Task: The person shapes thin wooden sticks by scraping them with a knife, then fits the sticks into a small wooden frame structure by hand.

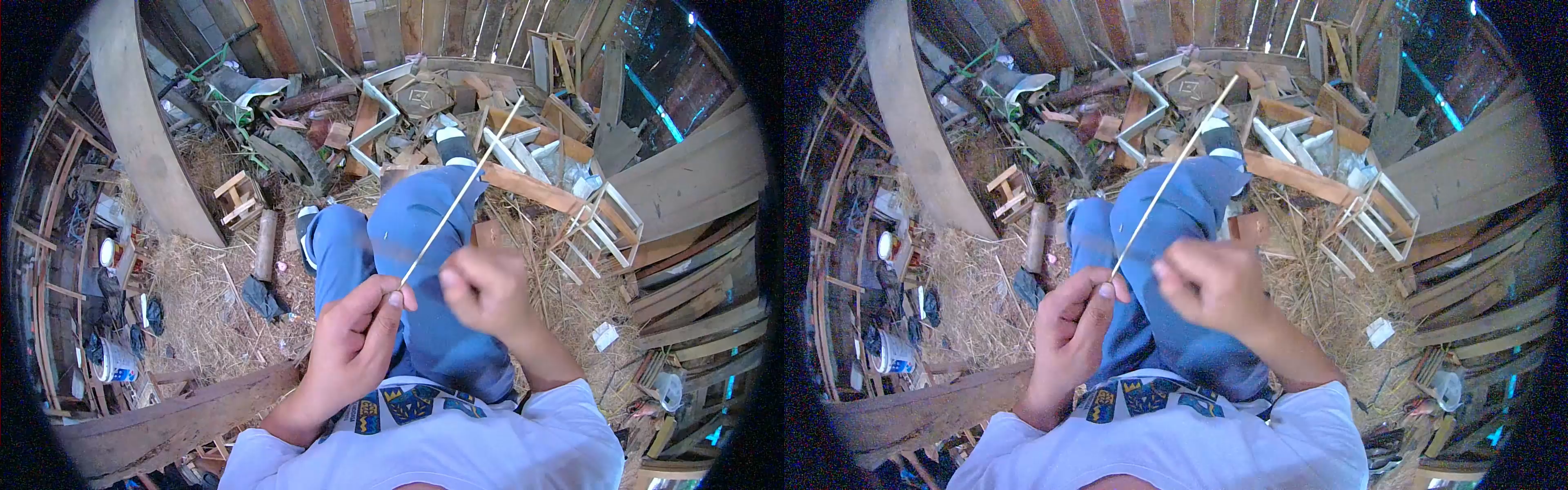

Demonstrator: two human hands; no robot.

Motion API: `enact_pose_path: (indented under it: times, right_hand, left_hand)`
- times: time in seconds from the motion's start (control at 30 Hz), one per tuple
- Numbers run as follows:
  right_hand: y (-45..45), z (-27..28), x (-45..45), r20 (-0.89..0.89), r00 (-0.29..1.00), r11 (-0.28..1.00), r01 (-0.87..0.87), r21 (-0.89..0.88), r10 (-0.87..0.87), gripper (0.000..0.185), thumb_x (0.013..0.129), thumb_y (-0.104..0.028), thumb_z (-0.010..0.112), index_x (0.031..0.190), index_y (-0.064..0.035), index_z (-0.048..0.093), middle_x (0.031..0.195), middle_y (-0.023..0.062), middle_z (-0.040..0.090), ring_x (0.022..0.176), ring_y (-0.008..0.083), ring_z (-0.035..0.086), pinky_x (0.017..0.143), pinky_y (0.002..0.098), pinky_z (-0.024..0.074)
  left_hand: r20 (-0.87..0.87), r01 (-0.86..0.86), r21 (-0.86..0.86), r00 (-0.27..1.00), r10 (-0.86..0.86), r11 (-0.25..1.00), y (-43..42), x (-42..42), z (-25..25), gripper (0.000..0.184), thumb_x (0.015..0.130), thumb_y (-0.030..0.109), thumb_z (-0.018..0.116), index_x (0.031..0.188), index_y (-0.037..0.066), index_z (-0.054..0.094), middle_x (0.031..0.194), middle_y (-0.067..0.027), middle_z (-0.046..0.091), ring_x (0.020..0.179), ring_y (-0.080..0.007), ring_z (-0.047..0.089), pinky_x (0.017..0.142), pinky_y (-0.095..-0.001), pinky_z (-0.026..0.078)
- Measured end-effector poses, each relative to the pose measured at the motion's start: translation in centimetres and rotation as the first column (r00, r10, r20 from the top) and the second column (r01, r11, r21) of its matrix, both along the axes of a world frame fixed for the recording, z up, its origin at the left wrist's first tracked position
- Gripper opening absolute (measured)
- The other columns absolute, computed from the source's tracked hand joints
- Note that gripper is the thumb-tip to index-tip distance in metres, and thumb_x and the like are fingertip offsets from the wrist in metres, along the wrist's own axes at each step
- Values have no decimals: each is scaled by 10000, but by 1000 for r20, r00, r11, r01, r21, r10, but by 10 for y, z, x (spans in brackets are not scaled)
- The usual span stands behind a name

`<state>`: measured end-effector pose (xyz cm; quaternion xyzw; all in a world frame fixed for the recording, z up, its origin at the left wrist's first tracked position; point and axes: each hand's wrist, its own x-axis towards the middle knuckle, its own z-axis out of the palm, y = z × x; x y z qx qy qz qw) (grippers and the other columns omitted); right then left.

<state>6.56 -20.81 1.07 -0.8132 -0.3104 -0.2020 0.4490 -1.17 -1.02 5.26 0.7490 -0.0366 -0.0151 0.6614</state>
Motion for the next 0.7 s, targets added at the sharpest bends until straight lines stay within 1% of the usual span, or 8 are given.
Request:
enact_pose_path:
  times: [0.1,0.17,0.2,0.3,0.43,0.57,0.6,0.7]
  right_hand:
    - [4,-1,2,57,995,996,-82,-33,84,209,913,-202,718,768,-83,627,629,79,600,530,283,632,491,403,456]
    - [1,4,9,-27,998,991,63,117,-60,225,912,-213,722,751,-97,616,630,77,597,527,283,624,488,411,459]
    - [-1,0,6,6,1000,1000,20,-12,-20,256,915,-217,721,731,-92,593,621,87,573,519,280,611,485,414,456]
    - [2,0,-1,63,991,991,-116,-65,120,192,898,-162,695,747,-56,642,601,89,578,502,277,593,498,386,465]
    - [-4,-1,4,3,1000,999,-18,-41,18,276,909,-207,722,710,-91,569,606,78,545,529,277,609,494,419,465]
    - [-1,1,1,33,995,995,-91,-50,92,283,911,-204,715,698,-91,566,614,81,552,532,278,609,504,420,470]
    - [-5,-4,6,-35,999,1000,23,15,-22,279,908,-206,718,701,-92,570,617,79,557,527,280,606,504,417,473]
    - [-1,-1,2,69,992,993,-99,-59,102,275,909,-195,721,704,-86,574,609,82,552,517,280,600,492,412,462]
  left_hand:
    - [3,0,-14,1000,0,1000,2,2,1,151,1090,49,504,1034,-4,635,673,65,442,615,-7,353,522,-233,252]
    - [-5,0,-19,1000,0,1000,1,-1,3,151,1090,50,506,1032,-4,635,671,66,438,613,-7,349,522,-234,251]
    - [-51,-4,-36,999,2,999,0,-2,5,151,1089,52,509,1031,-5,637,675,64,443,618,-10,350,526,-233,257]
    - [-49,4,-23,999,-5,1000,3,1,1,153,1089,57,512,1029,-4,640,681,65,449,622,-10,350,530,-230,264]
    - [-85,3,-40,996,-6,999,2,0,6,159,1089,62,516,1024,-5,645,691,67,465,628,-11,364,533,-234,276]
    - [-5,11,-55,1000,-12,998,3,0,1,164,1089,62,514,1028,-9,649,690,71,475,621,-11,366,529,-234,281]
    - [-81,14,-70,997,-19,997,4,-1,7,165,1090,61,512,1028,-7,650,690,72,478,623,-8,368,530,-230,280]
    - [-91,12,-95,996,-20,995,1,0,0,180,1097,74,498,1029,-2,647,683,79,466,618,2,357,531,-221,267]
